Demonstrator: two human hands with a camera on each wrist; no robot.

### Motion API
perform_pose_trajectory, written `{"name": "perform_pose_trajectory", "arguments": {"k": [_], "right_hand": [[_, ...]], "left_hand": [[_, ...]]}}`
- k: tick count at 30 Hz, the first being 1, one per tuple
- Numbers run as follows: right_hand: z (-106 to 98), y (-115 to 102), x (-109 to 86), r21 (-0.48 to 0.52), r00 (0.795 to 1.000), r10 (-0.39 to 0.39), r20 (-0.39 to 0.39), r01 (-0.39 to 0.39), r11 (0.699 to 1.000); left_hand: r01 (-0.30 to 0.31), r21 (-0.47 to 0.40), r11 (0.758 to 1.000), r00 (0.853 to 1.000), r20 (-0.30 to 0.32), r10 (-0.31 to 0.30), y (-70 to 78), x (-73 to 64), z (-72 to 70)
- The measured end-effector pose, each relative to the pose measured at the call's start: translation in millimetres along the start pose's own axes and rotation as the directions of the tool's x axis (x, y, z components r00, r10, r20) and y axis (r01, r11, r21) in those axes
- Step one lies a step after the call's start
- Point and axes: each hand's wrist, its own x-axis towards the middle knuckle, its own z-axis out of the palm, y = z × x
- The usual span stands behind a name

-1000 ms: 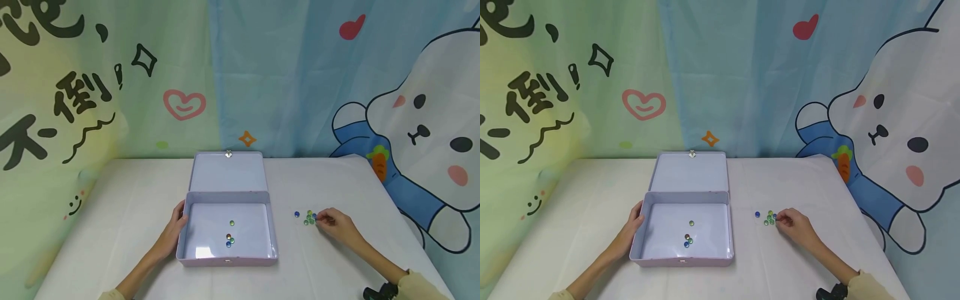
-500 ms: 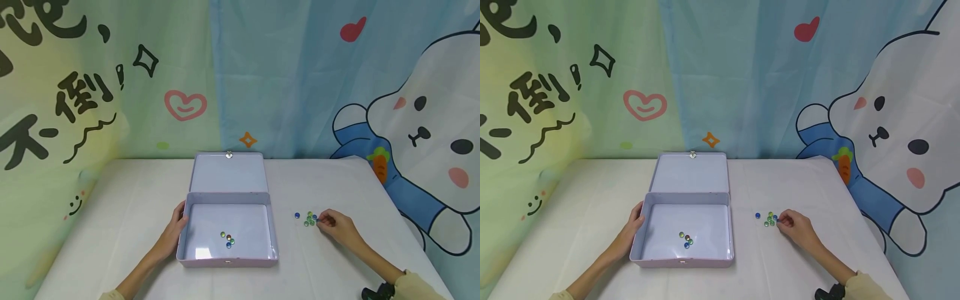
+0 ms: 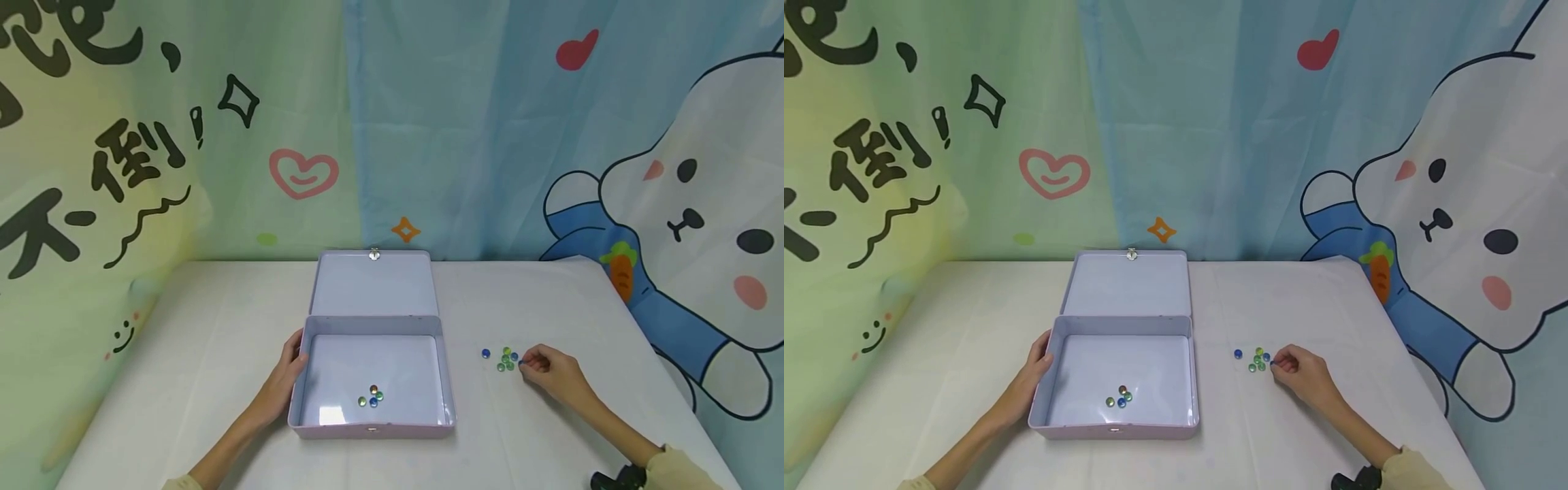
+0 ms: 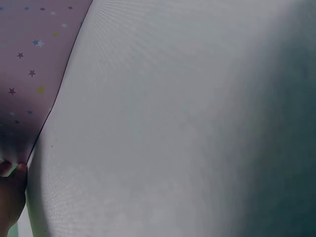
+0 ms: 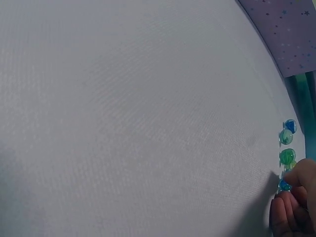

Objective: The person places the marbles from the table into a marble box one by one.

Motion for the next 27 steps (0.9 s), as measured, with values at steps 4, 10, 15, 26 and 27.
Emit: {"name": "perform_pose_trajectory", "arguments": {"k": [4,10,15,26,27], "right_hand": [[1.3,1.1,-0.4,-0.022,0.999,-0.033,0.004,0.033,0.999],[2.9,1.2,-0.3,-0.104,0.981,-0.188,-0.038,0.183,0.978],[3.5,1.1,-0.1,-0.170,0.949,-0.308,-0.072,0.292,0.941],[5.7,2.6,-1.9,-0.231,0.955,-0.291,-0.057,0.271,0.934],[5.9,2.9,-2.1,-0.231,0.955,-0.292,-0.056,0.273,0.934]], "left_hand": [[0.001,-0.016,1.000,1.000,0.002,-0.001,-0.2,-0.4,0.0],[-0.012,-0.014,1.000,1.000,0.000,0.012,0.3,0.2,-0.2],[-0.018,-0.010,1.000,1.000,-0.002,0.018,1.2,0.4,-0.3],[-0.004,-0.012,1.000,1.000,0.001,0.004,0.7,0.6,-0.7],[-0.001,-0.010,1.000,1.000,0.001,0.001,0.6,0.7,-0.6]]}}
